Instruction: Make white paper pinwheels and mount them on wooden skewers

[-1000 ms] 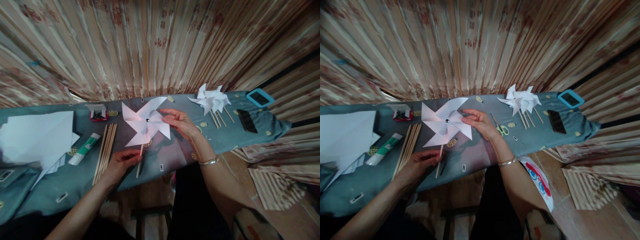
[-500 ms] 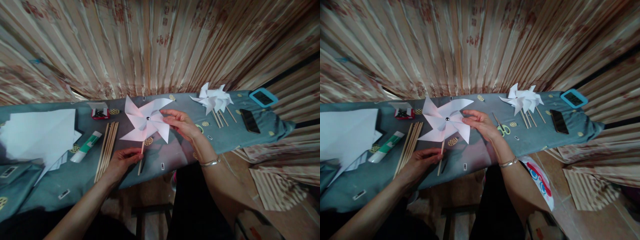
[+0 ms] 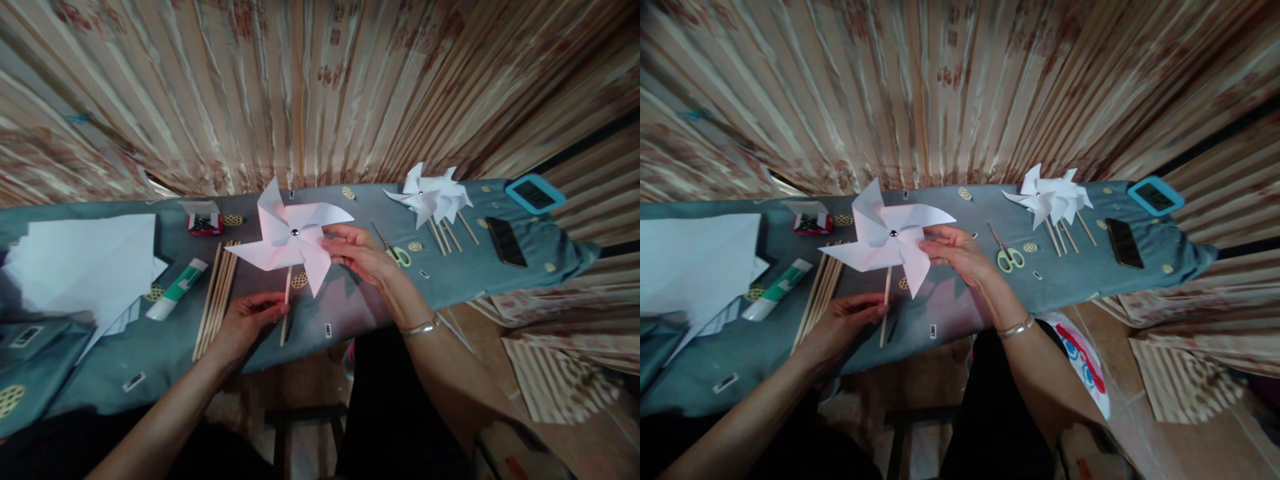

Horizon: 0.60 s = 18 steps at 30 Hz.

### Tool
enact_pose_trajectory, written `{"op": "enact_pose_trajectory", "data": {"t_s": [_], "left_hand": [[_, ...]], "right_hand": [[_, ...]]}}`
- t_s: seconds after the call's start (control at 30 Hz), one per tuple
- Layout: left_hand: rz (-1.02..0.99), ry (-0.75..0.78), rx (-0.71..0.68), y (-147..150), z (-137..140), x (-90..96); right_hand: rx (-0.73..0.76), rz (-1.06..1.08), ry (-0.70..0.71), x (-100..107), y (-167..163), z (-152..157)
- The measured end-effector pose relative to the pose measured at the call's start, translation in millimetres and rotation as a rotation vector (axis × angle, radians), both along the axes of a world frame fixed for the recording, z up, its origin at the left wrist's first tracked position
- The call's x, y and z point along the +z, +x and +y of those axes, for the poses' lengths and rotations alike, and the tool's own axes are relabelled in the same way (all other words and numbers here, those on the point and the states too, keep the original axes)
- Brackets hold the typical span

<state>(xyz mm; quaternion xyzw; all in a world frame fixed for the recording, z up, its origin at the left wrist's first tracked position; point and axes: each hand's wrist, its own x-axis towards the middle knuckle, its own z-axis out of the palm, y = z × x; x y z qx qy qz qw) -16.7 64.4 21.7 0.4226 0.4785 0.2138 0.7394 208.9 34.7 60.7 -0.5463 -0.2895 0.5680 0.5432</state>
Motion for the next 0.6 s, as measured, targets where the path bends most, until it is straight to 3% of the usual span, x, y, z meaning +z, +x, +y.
{"op": "enact_pose_trajectory", "data": {"t_s": [0.6], "left_hand": [[-0.053,0.013,0.03,1.4,0.2,-1.9]], "right_hand": [[-0.018,0.195,-0.051,-7.5,-26.4,1.6]]}}
